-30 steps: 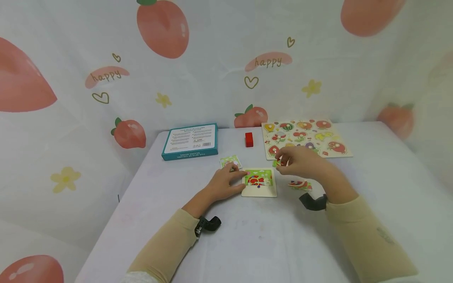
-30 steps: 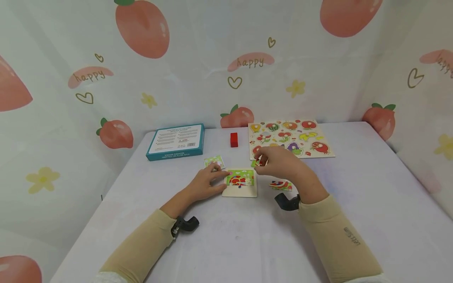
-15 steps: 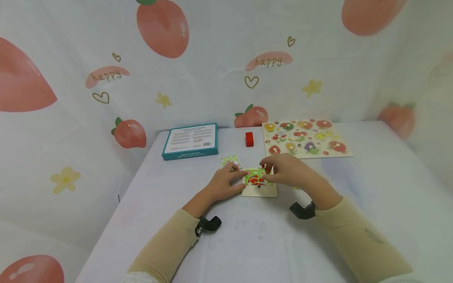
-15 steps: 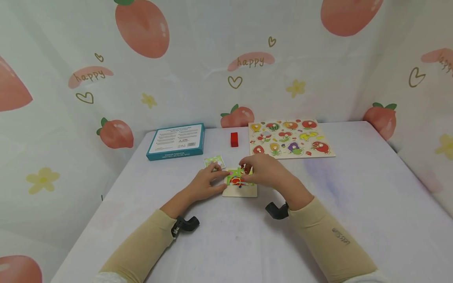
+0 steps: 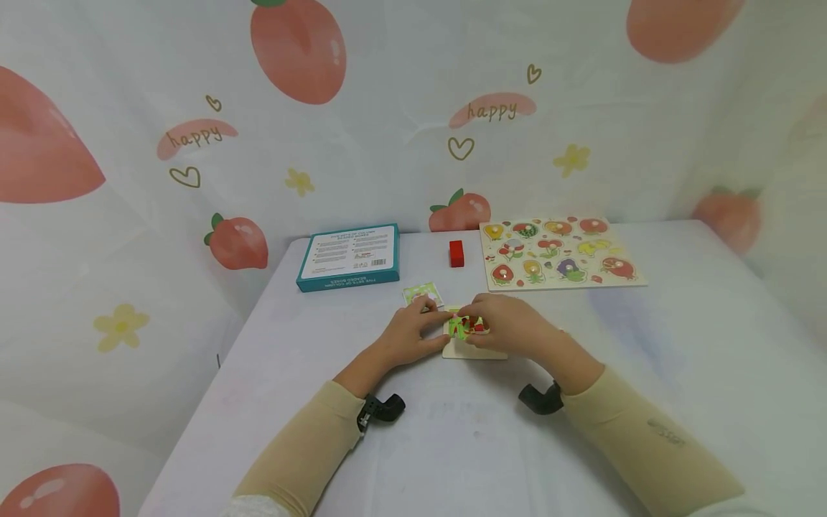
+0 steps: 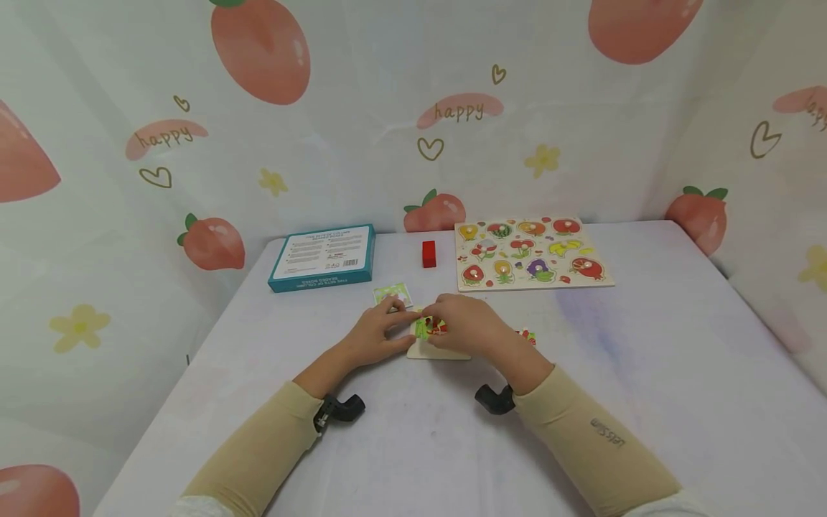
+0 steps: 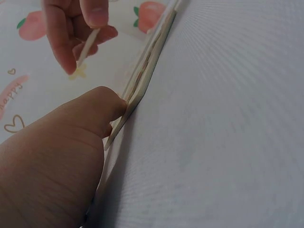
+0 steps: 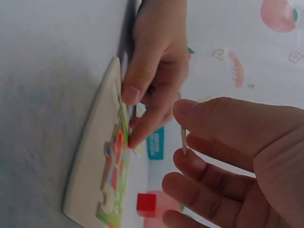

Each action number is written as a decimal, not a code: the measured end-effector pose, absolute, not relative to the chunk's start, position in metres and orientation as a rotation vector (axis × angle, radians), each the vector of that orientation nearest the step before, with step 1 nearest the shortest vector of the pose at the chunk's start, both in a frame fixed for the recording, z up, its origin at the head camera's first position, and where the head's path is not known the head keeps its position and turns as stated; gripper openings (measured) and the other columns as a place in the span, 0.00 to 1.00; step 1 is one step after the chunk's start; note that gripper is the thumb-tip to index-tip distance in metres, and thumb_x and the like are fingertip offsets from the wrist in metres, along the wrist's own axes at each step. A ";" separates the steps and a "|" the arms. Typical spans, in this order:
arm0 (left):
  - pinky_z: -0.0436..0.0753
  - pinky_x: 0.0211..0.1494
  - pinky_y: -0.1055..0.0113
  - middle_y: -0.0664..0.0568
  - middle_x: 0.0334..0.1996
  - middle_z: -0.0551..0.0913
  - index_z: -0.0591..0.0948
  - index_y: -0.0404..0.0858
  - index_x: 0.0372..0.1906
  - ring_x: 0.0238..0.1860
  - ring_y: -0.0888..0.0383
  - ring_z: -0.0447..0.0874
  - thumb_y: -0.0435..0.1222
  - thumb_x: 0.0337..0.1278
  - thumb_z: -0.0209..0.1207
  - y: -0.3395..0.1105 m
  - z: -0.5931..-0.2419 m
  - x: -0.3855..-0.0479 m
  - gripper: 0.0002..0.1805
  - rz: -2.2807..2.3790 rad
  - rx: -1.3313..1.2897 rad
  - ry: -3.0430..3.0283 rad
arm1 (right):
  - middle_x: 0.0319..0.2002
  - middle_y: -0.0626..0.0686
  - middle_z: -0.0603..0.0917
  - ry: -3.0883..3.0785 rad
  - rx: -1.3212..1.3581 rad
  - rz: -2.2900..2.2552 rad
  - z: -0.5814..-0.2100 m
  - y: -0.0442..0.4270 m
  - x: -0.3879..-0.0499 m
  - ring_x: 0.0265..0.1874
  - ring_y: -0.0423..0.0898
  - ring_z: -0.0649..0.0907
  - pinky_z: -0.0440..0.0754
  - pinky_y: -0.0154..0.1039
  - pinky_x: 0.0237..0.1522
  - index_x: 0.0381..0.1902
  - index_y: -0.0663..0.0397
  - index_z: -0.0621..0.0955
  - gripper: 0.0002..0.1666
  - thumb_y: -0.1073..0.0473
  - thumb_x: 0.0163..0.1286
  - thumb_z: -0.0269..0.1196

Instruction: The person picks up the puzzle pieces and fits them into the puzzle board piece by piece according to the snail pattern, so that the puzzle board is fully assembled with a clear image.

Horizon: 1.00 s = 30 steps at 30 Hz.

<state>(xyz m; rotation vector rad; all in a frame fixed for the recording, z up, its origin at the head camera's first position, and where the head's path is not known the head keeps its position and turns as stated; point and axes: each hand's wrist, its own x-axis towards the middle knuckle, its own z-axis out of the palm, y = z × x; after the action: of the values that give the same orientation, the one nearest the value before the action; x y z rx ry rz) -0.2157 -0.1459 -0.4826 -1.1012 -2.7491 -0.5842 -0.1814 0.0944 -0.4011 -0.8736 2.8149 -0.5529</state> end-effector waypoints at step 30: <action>0.69 0.39 0.64 0.52 0.46 0.72 0.83 0.48 0.64 0.41 0.57 0.69 0.45 0.69 0.63 -0.145 -0.481 -0.215 0.22 -0.626 -1.101 -2.739 | 0.38 0.46 0.78 2.806 -1.026 -0.529 -0.432 0.080 -0.176 0.36 0.41 0.78 0.78 0.38 0.41 0.44 0.50 0.92 0.09 0.55 0.67 0.73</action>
<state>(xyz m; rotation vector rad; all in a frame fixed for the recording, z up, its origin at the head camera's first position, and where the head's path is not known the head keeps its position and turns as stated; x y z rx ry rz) -0.2148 -0.1452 -0.4810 -1.1012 -2.7388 -0.6261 -0.1757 0.0797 -0.4317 -1.0258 2.8063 -0.5289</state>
